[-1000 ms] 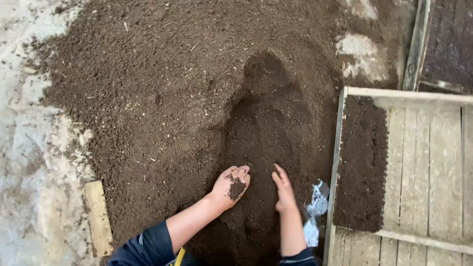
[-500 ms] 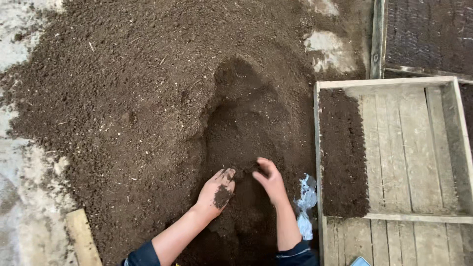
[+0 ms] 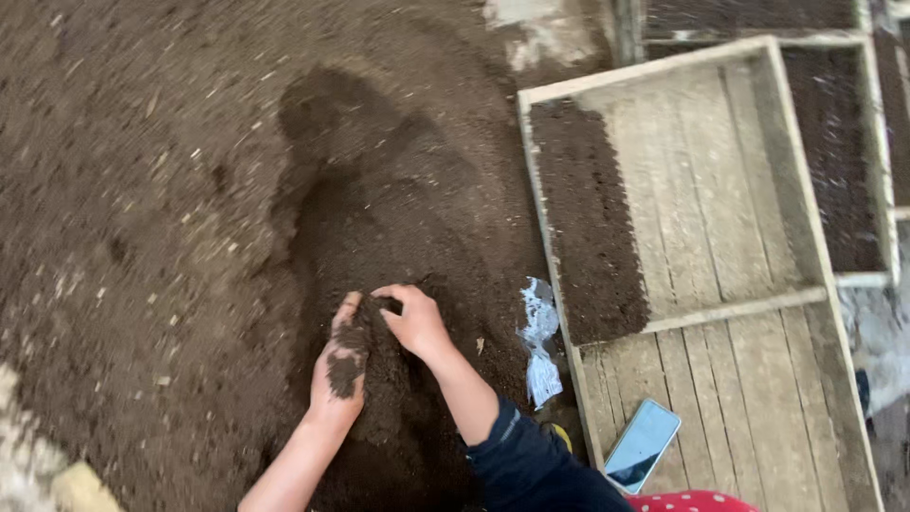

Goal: The person manipulates soil by hand and handles small plastic bags next to wooden trays.

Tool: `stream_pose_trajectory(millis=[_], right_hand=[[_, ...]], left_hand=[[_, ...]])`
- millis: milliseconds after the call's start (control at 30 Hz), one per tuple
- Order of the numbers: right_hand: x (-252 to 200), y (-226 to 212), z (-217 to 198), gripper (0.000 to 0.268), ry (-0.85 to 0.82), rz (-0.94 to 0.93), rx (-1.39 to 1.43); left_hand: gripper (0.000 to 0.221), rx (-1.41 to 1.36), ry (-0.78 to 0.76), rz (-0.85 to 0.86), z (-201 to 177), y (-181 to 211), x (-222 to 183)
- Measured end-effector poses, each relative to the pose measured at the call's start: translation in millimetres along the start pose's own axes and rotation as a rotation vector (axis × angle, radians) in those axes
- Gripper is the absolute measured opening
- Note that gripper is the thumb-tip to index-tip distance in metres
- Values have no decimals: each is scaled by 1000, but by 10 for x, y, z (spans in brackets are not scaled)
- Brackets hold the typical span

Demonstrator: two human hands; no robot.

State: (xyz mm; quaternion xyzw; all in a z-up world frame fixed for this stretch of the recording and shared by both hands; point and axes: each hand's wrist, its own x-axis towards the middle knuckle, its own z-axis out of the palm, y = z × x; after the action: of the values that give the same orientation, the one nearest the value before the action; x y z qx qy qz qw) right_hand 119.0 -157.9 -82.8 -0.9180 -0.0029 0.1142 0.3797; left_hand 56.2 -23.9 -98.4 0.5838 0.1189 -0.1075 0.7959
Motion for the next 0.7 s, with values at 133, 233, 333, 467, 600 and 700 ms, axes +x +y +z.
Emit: stream_pose_trajectory(millis=[133, 233, 333, 467, 600, 700], right_hand=[[-29, -203, -269, 25, -216, 179, 257], [-174, -460, -398, 28, -81, -64, 330], [-334, -963, -702, 31, -9, -174, 186], [-322, -750, -547, 56, -133, -59, 190], [254, -410, -1017, 56, -209, 83, 310], [897, 181, -1636, 58, -445, 24, -9]], left_hand=[[43, 536, 166, 262, -31, -155, 154], [24, 110, 234, -23, 137, 197, 249], [38, -367, 287, -225, 287, 229, 260], [33, -428, 333, -154, 485, 202, 483], [59, -418, 358, -281, 749, 436, 649], [78, -40, 116, -363, 1003, 808, 738]])
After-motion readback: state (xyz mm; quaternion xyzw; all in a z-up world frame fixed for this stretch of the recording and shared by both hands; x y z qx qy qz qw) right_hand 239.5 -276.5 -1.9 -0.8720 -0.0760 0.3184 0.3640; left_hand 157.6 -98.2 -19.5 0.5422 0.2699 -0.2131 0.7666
